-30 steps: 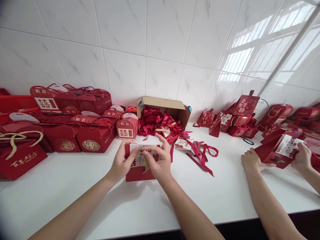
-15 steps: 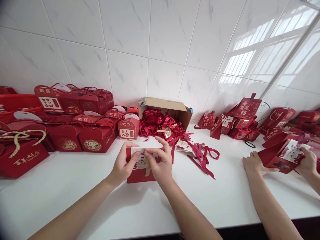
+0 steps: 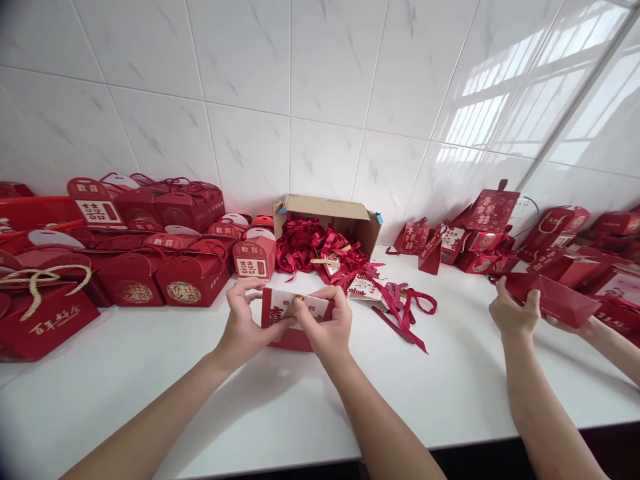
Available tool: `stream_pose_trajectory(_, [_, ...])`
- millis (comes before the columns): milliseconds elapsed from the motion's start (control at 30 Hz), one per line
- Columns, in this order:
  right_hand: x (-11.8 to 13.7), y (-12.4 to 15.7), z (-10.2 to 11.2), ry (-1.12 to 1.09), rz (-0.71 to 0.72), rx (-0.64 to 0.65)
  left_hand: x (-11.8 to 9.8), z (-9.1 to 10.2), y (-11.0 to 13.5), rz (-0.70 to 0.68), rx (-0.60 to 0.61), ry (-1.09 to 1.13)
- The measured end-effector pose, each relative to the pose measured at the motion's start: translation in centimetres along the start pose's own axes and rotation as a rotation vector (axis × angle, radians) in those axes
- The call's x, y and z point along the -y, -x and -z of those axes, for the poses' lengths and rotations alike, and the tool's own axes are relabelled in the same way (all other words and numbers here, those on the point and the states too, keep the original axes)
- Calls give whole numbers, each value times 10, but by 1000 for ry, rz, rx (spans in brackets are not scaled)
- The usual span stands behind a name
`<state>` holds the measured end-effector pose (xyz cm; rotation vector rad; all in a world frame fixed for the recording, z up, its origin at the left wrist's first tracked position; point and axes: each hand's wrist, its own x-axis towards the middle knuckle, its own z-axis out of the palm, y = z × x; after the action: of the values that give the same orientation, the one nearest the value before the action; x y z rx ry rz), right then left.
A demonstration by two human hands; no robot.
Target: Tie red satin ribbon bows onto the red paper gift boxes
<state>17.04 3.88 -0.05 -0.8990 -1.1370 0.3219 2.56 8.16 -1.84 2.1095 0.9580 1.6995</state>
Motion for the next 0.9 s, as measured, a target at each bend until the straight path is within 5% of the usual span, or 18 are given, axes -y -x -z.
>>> stream_pose_trajectory(167, [-3,-5,12,25,49,7,-11,34,-18,129,326,-37])
stream_pose_trajectory(367, [3,3,18,-51,246,228,-53,71,-39,188,179,263])
stream_pose_trajectory(500, [11,14,16,-178,306,311,-81,66,-43,256,146,475])
stream_pose_trajectory(700, [21,19,20,-195,397,381,-98,49,-23,197,292,301])
stream_pose_trajectory(900, [50,38,34,-135,528,425,-116,62,1,112,351,204])
